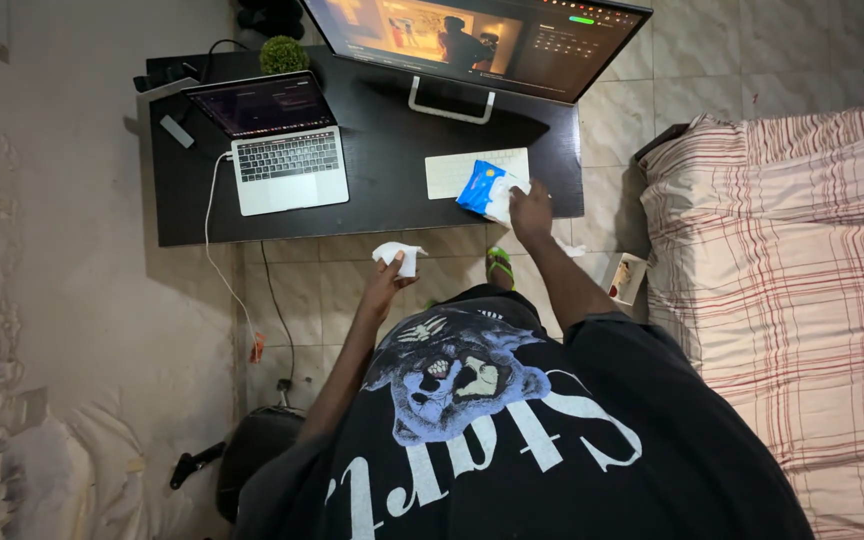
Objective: Clean a computer keyboard with a wipe.
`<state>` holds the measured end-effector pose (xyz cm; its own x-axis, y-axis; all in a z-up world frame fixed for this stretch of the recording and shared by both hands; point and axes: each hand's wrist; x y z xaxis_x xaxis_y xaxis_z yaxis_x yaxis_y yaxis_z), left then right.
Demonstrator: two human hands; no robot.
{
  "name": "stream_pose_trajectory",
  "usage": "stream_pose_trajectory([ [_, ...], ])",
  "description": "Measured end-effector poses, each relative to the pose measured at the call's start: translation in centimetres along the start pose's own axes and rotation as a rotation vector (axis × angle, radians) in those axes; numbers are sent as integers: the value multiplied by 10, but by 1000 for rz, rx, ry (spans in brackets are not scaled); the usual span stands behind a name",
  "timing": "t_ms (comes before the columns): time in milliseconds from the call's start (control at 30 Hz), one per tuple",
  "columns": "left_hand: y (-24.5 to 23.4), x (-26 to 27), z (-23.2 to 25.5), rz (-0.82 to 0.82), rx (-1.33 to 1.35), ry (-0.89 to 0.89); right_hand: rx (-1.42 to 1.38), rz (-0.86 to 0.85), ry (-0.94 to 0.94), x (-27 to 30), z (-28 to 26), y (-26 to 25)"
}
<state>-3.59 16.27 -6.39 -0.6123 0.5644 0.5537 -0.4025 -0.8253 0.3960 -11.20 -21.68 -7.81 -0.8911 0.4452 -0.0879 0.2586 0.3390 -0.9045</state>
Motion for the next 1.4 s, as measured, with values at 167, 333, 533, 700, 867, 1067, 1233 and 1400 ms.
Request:
stream_pose_trajectory([
  [167,-6,11,2,23,6,-10,54,-148,88,10,-25,-38],
  [333,4,21,12,31,-2,-17,114,-281,99,5,-49,-59],
  [533,6,25,11,-19,-52,6,150,-327,120,8,-45,-53],
  [700,6,31,9,-15,-68,14,114,-271,78,14,-32,-49],
  [867,0,45,4,16,-80,-6,59,-199,28,23,-28,-41],
  [1067,-3,47,-12,55,-81,-47,-125,-15,23,36,-29,-30],
  [1233,10,38,-20,23,-87,-56,-200,69,40,25,0,-12],
  [1400,32,27,-31,-60,-88,-79,-357,-52,-76,15,53,-3],
])
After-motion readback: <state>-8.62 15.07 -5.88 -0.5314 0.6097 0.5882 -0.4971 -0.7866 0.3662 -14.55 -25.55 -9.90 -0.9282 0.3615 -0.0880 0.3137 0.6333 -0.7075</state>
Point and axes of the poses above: each hand's wrist, its own x-axis away from the middle knuckle, its own y-axis out of the palm, z = x × y, and after that the axes turned 7 degrees about -x, right-handed
